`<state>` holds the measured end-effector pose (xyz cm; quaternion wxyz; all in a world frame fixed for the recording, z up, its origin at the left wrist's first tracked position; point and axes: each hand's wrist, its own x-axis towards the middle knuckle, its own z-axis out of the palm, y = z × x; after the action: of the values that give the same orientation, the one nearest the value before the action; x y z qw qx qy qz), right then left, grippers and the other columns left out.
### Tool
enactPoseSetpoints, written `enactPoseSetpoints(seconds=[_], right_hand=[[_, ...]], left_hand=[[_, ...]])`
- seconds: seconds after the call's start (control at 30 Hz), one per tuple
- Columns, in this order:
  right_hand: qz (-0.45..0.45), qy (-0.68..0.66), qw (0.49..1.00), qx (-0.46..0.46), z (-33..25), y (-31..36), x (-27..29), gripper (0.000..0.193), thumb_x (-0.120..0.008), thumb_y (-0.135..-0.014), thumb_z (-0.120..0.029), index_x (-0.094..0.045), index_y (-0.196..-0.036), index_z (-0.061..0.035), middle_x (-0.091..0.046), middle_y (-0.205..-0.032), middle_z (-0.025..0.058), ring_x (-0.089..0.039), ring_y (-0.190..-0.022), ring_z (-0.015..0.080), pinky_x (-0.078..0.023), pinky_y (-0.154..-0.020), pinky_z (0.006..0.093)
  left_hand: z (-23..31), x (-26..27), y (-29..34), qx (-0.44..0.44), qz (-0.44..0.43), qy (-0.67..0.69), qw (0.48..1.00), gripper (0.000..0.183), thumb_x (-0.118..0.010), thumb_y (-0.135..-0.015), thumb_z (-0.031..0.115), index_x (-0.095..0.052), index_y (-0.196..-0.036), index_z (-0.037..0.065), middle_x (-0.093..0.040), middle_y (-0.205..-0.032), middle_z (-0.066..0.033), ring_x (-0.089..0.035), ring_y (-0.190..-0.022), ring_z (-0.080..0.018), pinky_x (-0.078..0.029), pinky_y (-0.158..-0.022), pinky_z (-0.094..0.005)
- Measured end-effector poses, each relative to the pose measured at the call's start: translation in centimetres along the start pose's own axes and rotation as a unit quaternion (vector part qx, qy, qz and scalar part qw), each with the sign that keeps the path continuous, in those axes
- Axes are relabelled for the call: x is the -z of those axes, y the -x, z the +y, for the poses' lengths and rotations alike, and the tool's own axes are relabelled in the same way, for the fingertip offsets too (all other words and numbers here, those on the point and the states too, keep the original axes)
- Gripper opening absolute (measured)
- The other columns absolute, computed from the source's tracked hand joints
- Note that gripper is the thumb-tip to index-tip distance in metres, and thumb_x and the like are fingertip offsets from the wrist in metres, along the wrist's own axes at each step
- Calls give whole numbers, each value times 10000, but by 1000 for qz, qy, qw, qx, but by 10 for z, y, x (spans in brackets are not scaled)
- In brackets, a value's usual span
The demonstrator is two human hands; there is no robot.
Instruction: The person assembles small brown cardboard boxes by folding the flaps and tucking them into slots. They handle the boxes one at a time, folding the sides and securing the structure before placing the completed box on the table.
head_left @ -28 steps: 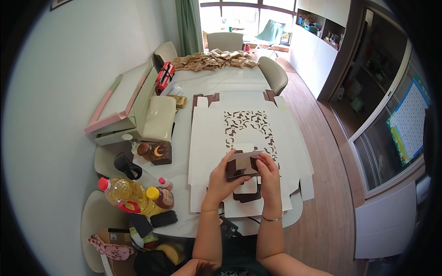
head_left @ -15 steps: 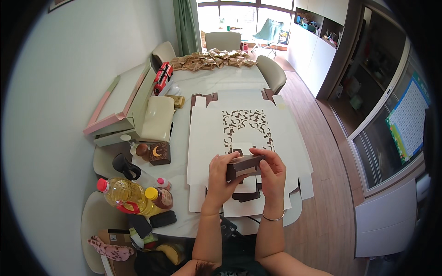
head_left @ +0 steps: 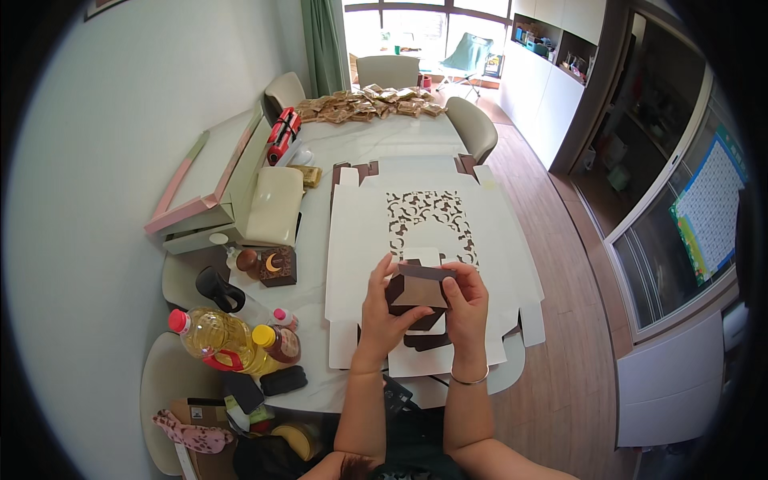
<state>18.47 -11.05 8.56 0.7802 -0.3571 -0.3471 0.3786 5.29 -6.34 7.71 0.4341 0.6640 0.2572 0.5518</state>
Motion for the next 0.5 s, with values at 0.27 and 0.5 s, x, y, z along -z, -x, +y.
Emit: enactPoseSetpoints(seconds=[0.27, 0.5], right_hand=[[164, -128, 978, -32, 19, -4, 11, 158, -625, -953, -179, -587, -1018, -40, -604, -874, -9, -557, -781, 65, -483, -723, 227], [174, -120, 977, -20, 17, -3, 12, 131, -623, -936, -119, -572, -1031, -44, -609, -940, 19, -570, -826, 90, -493, -746, 245]], left_hand=[[16, 2, -5, -100, -33, -259, 960, 997, -902, -546, 306, -395, -1377, 92, -509, -1290, -109, -540, -1114, -314, -457, -919, -437], [5, -13, 0, -92, -35, -337, 936, 1057, -900, -507, 230, -334, -1390, 94, -506, -1281, -125, -548, -1112, -327, -464, -925, -427]])
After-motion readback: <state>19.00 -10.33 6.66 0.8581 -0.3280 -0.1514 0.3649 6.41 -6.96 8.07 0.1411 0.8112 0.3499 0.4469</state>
